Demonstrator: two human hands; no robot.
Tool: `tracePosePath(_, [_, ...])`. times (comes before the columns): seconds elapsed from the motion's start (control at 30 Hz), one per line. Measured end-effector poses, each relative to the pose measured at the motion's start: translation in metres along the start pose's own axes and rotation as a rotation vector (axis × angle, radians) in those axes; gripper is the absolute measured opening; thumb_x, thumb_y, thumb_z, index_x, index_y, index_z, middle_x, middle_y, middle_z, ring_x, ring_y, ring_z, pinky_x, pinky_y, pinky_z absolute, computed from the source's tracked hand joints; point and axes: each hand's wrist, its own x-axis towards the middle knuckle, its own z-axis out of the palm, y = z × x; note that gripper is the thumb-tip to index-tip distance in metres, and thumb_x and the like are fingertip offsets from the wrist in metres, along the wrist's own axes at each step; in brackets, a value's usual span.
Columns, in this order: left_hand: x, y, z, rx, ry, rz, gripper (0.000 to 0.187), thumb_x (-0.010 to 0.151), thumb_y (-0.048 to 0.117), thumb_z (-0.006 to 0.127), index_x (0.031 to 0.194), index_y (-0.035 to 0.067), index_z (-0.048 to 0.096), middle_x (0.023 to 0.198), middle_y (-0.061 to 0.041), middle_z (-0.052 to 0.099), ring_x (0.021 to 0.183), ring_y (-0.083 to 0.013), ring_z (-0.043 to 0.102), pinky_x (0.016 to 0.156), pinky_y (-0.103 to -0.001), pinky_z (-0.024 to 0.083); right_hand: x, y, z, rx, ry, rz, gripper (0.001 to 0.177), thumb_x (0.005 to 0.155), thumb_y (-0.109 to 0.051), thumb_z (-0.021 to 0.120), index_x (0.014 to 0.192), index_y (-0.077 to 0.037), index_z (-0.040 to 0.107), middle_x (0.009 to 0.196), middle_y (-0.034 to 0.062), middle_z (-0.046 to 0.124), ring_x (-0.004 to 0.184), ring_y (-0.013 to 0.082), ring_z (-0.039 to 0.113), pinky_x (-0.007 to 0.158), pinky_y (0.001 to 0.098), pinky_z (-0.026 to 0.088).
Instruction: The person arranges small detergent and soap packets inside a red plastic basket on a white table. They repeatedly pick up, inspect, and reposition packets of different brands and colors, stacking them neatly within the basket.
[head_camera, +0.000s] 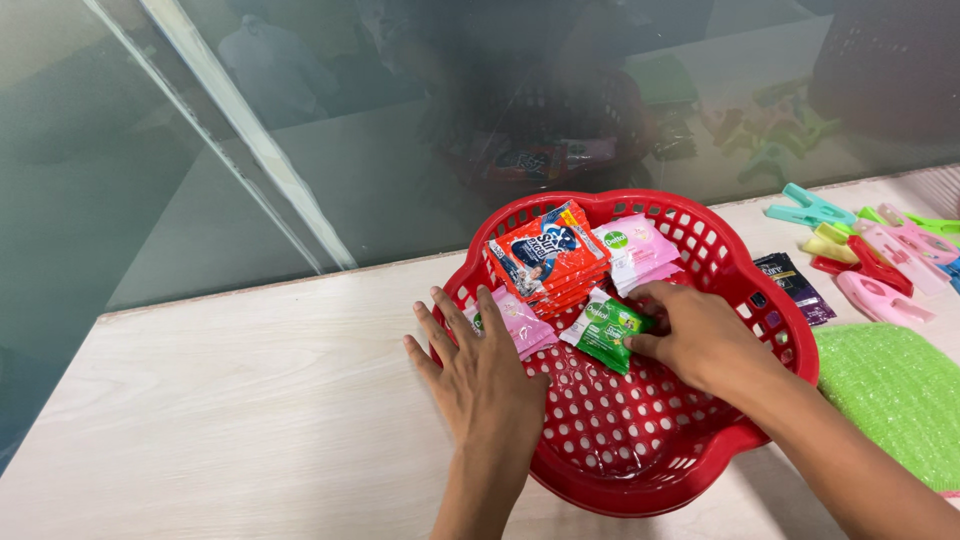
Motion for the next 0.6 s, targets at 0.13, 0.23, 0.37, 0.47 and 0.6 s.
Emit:
tracePosePath(0.13, [0.000,-0.001,0.002,-0.019,0.027,-0.003,0.111,0.068,0.030,0.089,0.159,0.011,0.027,0.168,-0.027,0.007,0.152,-0.0435,0.002,0.120,-0.060,0.004,0.000,-0.003,0.005,0.017,-0.010,-0.031,0.056,0.082,-0.037,0.085,0.127,-0.009,0.067,0.115,0.0148,0.076,0.110,0.0301,0.073,0.098,0.0414,0.055])
tracePosePath(0.23, [0.000,-0.001,0.003,-0.026,0.027,-0.008,0.109,0.069,0.031,0.089,0.158,0.011,0.028,0.168,-0.027,0.008,0.151,-0.0434,0.002,0.120,-0.059,0.004,0.003,-0.009,0.010,-0.029,-0.002,-0.072,0.055,0.082,-0.037,0.083,0.126,-0.007,0.068,0.117,0.0169,0.074,0.111,0.0319,0.071,0.098,0.0423,0.054])
tracePosePath(0.37, [0.001,-0.001,0.003,-0.023,0.030,-0.007,0.108,0.070,0.031,0.088,0.158,0.010,0.029,0.168,-0.027,0.008,0.151,-0.0431,0.002,0.120,-0.059,0.004,0.008,-0.015,0.013,-0.065,0.016,-0.100,0.055,0.083,-0.034,0.079,0.128,-0.006,0.066,0.118,0.0185,0.073,0.113,0.0339,0.069,0.099,0.0445,0.052])
tracePosePath(0.47, [0.001,-0.002,0.004,-0.012,0.025,-0.018,0.107,0.070,0.030,0.088,0.157,0.010,0.029,0.168,-0.027,0.008,0.151,-0.0429,0.002,0.120,-0.058,0.004,0.008,-0.017,0.015,-0.082,0.024,-0.124,0.052,0.084,-0.033,0.077,0.127,-0.005,0.067,0.117,0.0194,0.072,0.113,0.0347,0.068,0.099,0.0457,0.051])
tracePosePath(0.6, [0.002,-0.003,0.009,-0.019,0.041,-0.020,0.104,0.071,0.029,0.086,0.157,0.009,0.030,0.168,-0.027,0.009,0.151,-0.0430,0.003,0.120,-0.058,0.005,0.006,-0.016,0.019,-0.102,0.032,-0.132,0.047,0.086,-0.032,0.076,0.122,-0.004,0.068,0.115,0.0207,0.071,0.114,0.0357,0.067,0.099,0.0470,0.050])
